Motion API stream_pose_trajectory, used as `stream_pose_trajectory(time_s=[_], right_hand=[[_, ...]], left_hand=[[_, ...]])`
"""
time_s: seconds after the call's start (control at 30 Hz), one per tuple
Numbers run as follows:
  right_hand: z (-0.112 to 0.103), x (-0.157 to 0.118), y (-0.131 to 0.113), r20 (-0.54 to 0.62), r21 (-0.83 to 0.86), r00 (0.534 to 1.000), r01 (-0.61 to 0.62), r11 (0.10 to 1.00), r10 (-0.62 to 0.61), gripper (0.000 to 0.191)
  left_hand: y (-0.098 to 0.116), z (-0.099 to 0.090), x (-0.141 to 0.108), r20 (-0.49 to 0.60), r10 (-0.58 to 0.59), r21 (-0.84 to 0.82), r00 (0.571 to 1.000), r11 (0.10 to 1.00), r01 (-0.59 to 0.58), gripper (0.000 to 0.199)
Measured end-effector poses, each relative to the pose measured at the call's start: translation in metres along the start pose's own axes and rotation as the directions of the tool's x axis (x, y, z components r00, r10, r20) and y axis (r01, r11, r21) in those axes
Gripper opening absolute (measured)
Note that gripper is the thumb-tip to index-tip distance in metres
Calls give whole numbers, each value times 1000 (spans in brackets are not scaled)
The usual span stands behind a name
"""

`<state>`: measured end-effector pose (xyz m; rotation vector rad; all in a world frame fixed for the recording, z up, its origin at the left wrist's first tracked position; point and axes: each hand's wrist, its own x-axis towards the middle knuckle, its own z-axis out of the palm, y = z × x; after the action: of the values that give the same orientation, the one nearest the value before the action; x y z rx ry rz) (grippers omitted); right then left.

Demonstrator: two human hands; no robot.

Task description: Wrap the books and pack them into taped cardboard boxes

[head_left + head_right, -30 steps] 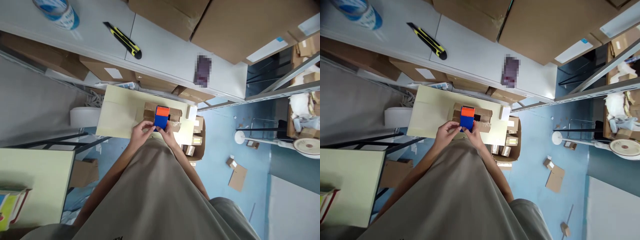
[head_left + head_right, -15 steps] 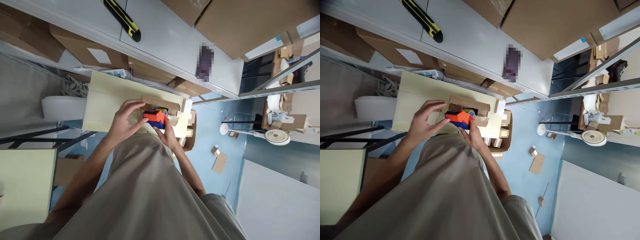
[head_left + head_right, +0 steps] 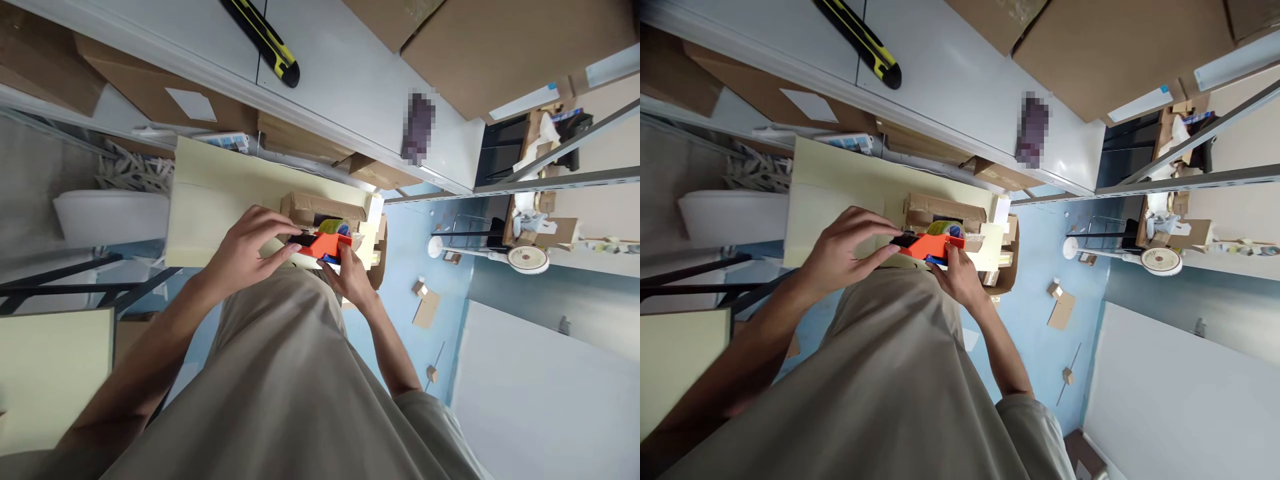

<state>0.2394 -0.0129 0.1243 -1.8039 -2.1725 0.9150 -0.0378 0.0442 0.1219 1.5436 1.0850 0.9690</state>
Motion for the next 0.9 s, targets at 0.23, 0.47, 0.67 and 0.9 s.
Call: stream_pose_trajectory(time_s=[0.23,0.47,0.67,0.9], right_hand=[[-26,6,-20,158,-134,987,15,991,6,53],[-49,29,-53,347,-298,898,-170,939,273,55],[-94,48,-71,496,-346,800,-175,922,338,53],[-160,62,-96,466,-490,765,-196,850,445,56]], left_hand=[[-32,-2,7,70,-169,-166,983,970,178,33],[-77,26,-2,239,-363,-469,901,769,434,47],[-96,40,-12,241,-469,-588,850,626,512,52],[-158,26,4,152,-566,-699,811,518,493,47]])
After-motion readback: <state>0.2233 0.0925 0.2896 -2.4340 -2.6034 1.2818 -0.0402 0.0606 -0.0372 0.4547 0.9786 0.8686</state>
